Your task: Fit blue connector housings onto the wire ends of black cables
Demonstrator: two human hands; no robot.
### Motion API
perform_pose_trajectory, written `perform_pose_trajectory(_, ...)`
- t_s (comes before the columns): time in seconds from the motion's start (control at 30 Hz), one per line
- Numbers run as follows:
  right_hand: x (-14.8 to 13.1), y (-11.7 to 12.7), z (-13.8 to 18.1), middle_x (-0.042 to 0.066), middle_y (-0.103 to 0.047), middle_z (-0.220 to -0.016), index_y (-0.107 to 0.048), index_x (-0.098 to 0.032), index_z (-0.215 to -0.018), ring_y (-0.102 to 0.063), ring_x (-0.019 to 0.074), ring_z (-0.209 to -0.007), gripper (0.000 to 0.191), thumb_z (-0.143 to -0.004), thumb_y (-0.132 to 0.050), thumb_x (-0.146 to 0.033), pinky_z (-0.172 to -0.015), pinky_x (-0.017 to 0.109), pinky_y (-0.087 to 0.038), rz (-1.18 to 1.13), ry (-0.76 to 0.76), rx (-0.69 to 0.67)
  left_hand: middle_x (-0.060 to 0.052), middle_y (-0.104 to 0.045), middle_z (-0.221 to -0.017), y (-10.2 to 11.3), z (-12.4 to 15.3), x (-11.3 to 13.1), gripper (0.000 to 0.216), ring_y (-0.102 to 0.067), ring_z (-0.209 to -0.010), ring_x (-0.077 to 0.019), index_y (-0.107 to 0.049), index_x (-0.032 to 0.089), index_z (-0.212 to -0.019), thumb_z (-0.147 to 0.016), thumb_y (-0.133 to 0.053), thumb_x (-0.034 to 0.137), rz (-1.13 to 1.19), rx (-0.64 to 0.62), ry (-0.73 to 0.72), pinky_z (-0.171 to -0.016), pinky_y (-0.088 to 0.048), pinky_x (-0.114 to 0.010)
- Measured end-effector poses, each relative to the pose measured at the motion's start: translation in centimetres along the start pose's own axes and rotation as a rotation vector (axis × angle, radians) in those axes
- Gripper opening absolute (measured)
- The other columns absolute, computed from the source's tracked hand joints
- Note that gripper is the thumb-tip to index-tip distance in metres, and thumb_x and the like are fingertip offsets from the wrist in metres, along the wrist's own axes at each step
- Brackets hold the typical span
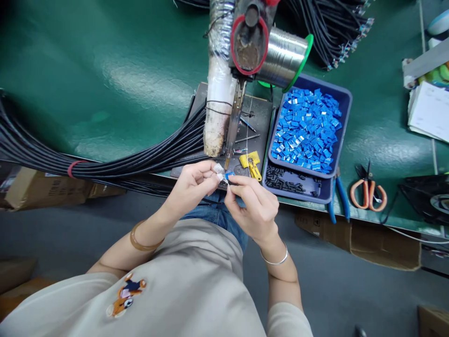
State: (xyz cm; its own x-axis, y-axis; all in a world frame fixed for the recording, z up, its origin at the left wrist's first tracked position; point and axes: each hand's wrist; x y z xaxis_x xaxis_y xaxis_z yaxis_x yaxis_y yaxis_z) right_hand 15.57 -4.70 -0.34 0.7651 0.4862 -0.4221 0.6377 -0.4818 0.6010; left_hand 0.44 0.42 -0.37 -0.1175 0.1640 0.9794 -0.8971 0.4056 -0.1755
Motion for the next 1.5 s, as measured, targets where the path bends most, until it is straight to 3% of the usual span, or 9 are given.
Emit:
perform_pose_trajectory(0.2, 0.2, 0.9, 0.6, 0.002, -0.075, -0.085, -0.059, -0.021, -0.092, -0.075, 0.0156, -0.07, 0.009, -0.088, -0.064, -0.014, -0.063, 0.027, -0.06, -0.127, -0.288, 0.179, 0.004, -0.05, -0.062, 0.4, 1.1, -0.3, 0.008, -0.043, -0.055, -0.0057, -0.06, 0.013, -0.077, -0.08, -0.065, 0.019, -0.075, -0.088, 0.019, -0.053, -0.036, -0.018)
perform_pose_trajectory(0.33, -0.2, 1.5, 1.3, -0.005, -0.07, -0.069, -0.052, -0.021, -0.091, -0.064, 0.0087, -0.047, 0.008, -0.093, -0.059, -0.023, -0.044, 0.018, -0.048, -0.225, -0.517, 0.095, 0.0, -0.059, -0.063, 1.7, 1.3, -0.2, 0.016, -0.05, -0.056, -0.008, -0.063, 0.012, -0.075, -0.085, -0.064, 0.025, -0.174, -0.206, 0.015, -0.055, -0.04, -0.02)
perform_pose_trajectory(0.53, -1.7, 3.4, 1.6, -0.008, -0.062, -0.062, -0.05, -0.022, -0.087, -0.055, 0.0061, -0.039, 0.014, -0.094, -0.059, -0.028, -0.038, 0.015, -0.042, -0.519, -0.649, -0.127, -0.004, -0.067, -0.071, 1.8, 2.5, 4.2, 0.02, -0.058, -0.066, -0.0141, -0.068, 0.016, -0.082, -0.094, -0.052, 0.015, -0.851, -0.485, -0.663, -0.062, -0.043, -0.026)
perform_pose_trajectory(0.67, -2.3, 4.8, 1.0, -0.008, -0.057, -0.062, -0.054, -0.02, -0.082, -0.057, 0.0062, -0.046, 0.014, -0.091, -0.063, -0.026, -0.044, 0.015, -0.046, -0.551, -0.572, -0.206, -0.005, -0.064, -0.073, 0.3, 5.4, 6.7, 0.027, -0.055, -0.058, -0.0145, -0.062, 0.015, -0.08, -0.094, -0.04, 0.007, -1.217, -0.513, -0.84, -0.05, -0.037, -0.028)
perform_pose_trajectory(0.77, -2.3, 5.1, 0.5, -0.006, -0.056, -0.065, -0.055, -0.019, -0.08, -0.057, 0.0068, -0.049, 0.014, -0.091, -0.063, -0.026, -0.046, 0.017, -0.048, -0.572, -0.486, -0.233, -0.002, -0.061, -0.069, -0.4, 6.8, 5.7, 0.022, -0.05, -0.052, -0.0109, -0.059, 0.016, -0.083, -0.092, -0.04, 0.007, -0.976, -0.427, -0.634, -0.048, -0.035, -0.024)
perform_pose_trajectory(0.97, -2.3, 1.3, 1.2, -0.002, -0.063, -0.067, -0.062, -0.019, -0.078, -0.058, 0.0095, -0.055, 0.012, -0.09, -0.06, -0.022, -0.053, 0.02, -0.048, -0.349, -0.285, -0.118, 0.006, -0.05, -0.055, 0.5, 6.1, 0.2, 0.034, -0.033, -0.042, -0.0034, -0.053, 0.016, -0.083, -0.076, -0.075, 0.041, 0.152, -0.191, 0.268, -0.041, -0.022, -0.017)
perform_pose_trajectory(1.23, -1.2, 0.9, 2.8, -0.001, -0.069, -0.069, -0.057, -0.02, -0.085, -0.07, 0.0137, -0.062, 0.01, -0.094, -0.056, -0.024, -0.06, 0.023, -0.057, -0.36, -0.401, -0.024, 0.0, -0.055, -0.047, 3.2, 2.5, -1.1, 0.023, -0.023, -0.034, -0.0032, -0.065, 0.011, -0.071, -0.075, -0.07, 0.033, 0.223, -0.557, 0.447, -0.039, -0.009, -0.021)
perform_pose_trajectory(1.37, -0.4, 4.8, 2.3, -0.005, -0.065, -0.064, -0.05, -0.021, -0.089, -0.055, 0.0074, -0.038, 0.009, -0.095, -0.056, -0.024, -0.039, 0.017, -0.042, -0.491, -0.473, 0.161, -0.002, -0.061, -0.053, 2.0, 1.0, 3.2, 0.018, -0.047, -0.045, -0.0113, -0.066, 0.017, -0.068, -0.085, -0.061, 0.021, -0.407, -1.166, 0.095, -0.047, -0.032, -0.023)
perform_pose_trajectory(1.5, -0.9, 6.3, 2.1, -0.009, -0.05, -0.055, -0.055, -0.021, -0.088, -0.043, 0.005, -0.035, 0.008, -0.094, -0.058, -0.025, -0.037, 0.016, -0.033, -0.556, -0.362, 0.359, -0.006, -0.063, -0.056, -0.1, 3.4, 5.2, 0.024, -0.052, -0.049, -0.0158, -0.058, 0.015, -0.061, -0.067, -0.055, -0.008, -1.085, -0.847, -0.515, -0.048, -0.027, -0.029)
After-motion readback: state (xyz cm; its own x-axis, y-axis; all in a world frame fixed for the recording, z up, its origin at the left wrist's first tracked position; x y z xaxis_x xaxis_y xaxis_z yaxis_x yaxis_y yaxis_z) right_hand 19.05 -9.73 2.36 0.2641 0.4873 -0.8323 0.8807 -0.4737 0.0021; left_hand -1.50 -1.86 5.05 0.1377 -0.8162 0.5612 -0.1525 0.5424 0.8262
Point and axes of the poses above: each hand's wrist, its own z-axis away from the middle knuckle, its own y-axis out of the back of the hand, x = y × z
